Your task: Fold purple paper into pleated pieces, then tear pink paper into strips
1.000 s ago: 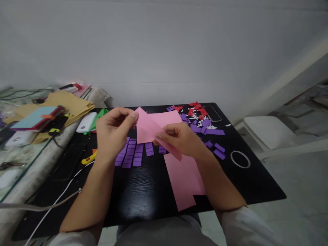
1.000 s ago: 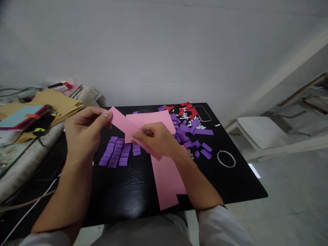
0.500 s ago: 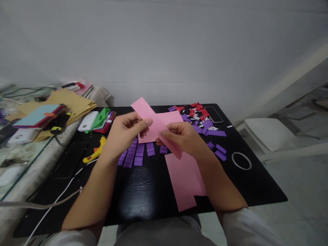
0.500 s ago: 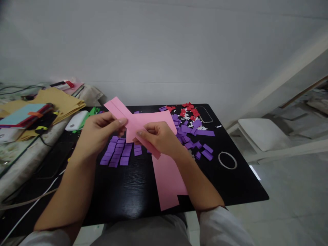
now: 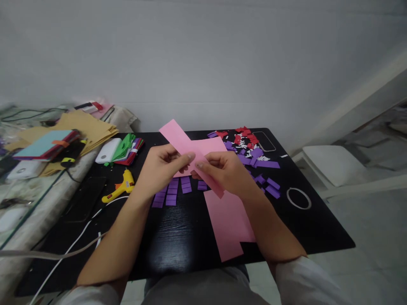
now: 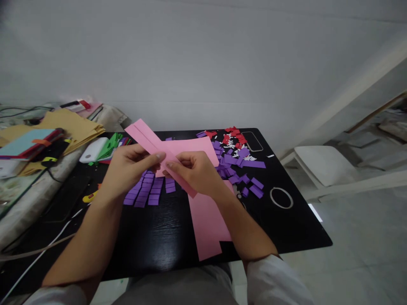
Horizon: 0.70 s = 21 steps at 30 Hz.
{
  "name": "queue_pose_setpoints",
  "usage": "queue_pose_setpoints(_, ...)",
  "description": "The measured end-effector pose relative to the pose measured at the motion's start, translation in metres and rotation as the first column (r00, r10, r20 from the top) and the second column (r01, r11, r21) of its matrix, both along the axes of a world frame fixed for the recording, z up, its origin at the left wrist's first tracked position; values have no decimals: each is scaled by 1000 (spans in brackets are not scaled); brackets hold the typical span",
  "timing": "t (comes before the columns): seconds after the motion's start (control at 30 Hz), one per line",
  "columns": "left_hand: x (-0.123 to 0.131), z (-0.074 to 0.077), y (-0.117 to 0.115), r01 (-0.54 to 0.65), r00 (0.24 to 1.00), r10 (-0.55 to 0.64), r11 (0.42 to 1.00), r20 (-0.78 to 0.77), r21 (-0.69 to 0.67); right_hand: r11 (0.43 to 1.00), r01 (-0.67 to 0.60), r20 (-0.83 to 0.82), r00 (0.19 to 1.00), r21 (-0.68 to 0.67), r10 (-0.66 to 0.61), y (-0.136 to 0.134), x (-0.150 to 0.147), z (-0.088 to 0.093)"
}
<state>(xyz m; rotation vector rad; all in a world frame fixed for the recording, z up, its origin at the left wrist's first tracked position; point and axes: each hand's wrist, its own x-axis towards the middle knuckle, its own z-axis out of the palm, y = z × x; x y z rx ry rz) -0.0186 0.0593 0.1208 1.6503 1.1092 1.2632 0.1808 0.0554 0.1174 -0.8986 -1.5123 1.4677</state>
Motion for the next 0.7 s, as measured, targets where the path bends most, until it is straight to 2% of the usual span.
queue_pose_setpoints(0.13,-4,-2,3,-124,991,122,991,53,41,1000,5,56,998,-2,-5,2,4,2)
queue_pose_setpoints(0.23,-17,0,8,-245,960,230,966,157,79,999,-35,109,993,13,34,6,11,4)
queue_pose_setpoints(0.33,-27,1,13,-299,930,266,948,252,104,996,-86,114,990,-33,89,10,20,5)
queue_pose_setpoints(0.43,-31,2,15,-309,924,272,945,267,106,991,-104,158,981,-79,116,14,30,5)
queue_pose_setpoints(0.6,-26,1,13,-253,952,226,961,207,114,997,-60,238,970,52,46,16,40,6)
queue_pose_setpoints(0.7,-17,0,9,-195,975,182,975,124,103,996,-58,186,981,66,45,12,28,7)
